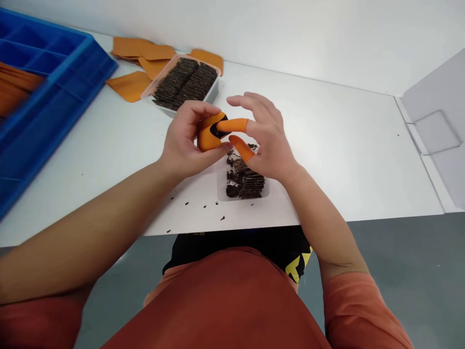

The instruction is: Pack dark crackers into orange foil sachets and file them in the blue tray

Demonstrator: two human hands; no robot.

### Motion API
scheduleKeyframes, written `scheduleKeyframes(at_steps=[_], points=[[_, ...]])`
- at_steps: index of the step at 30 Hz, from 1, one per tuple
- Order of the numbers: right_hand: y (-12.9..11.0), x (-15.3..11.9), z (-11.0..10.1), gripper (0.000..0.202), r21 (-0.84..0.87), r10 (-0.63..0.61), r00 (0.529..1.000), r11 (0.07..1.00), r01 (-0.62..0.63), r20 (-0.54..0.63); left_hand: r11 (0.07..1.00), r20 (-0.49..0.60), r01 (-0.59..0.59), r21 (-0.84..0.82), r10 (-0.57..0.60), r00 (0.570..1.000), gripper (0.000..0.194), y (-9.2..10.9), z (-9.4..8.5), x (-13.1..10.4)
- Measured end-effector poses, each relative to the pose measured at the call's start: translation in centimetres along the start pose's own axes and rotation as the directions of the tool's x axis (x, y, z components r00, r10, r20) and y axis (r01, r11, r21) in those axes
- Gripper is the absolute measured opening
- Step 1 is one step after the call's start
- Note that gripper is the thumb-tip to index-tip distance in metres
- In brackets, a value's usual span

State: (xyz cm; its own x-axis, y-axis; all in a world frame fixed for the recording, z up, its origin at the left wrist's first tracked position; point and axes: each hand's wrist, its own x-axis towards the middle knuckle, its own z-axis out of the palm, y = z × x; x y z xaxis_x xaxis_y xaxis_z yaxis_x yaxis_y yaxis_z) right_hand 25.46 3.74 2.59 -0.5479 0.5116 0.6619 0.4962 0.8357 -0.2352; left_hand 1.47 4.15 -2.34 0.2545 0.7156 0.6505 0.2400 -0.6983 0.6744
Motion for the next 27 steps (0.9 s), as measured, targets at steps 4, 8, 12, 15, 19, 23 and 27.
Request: scheduleKeyframes(at_steps=[4,8,12,15,19,23,27], points=[[-0.6,0.4,-0.3,0.053,-0.033,0.06,0.985,0.997,-0.066,-0.159,0.998,0.017,0.0,-0.067,0.001,1.0,0.075,-0.7,0.0,-0.2],[-0.6,0.0,0.2,0.052,-0.11,0.156,0.988,0.981,-0.157,-0.023,0.992,0.093,0.012,-0.126,-0.001,0.996,0.079,-0.2,0.2,-0.6],[-0.5,-0.2,0.3,0.023,-0.108,0.126,0.99,0.987,-0.119,0.062,0.993,0.142,0.016,-0.114,0.0,0.99,0.061,1.5,0.5,-0.7],[-0.5,0.1,-0.2,0.017,-0.118,0.141,0.989,0.984,-0.136,0.036,0.997,0.112,-0.081,0.006,0.08,0.991,0.043,2.4,0.2,-0.1],[-0.4,0.3,-0.6,0.012,-0.092,0.167,0.983,0.983,-0.16,0.074,0.957,0.113,-0.231,0.178,0.213,0.97,0.028,2.7,-1.2,0.9],[-0.4,0.3,-0.1,0.011,-0.094,0.15,0.984,0.985,-0.142,0.093,0.922,0.149,-0.25,0.296,0.215,0.965,0.014,3.3,-2.2,1.4],[-0.2,0.1,0.4,0.018,-0.125,0.136,0.991,0.983,-0.133,0.016,0.844,0.224,-0.261,0.468,0.172,0.959,0.021,4.7,-3.7,2.4]])
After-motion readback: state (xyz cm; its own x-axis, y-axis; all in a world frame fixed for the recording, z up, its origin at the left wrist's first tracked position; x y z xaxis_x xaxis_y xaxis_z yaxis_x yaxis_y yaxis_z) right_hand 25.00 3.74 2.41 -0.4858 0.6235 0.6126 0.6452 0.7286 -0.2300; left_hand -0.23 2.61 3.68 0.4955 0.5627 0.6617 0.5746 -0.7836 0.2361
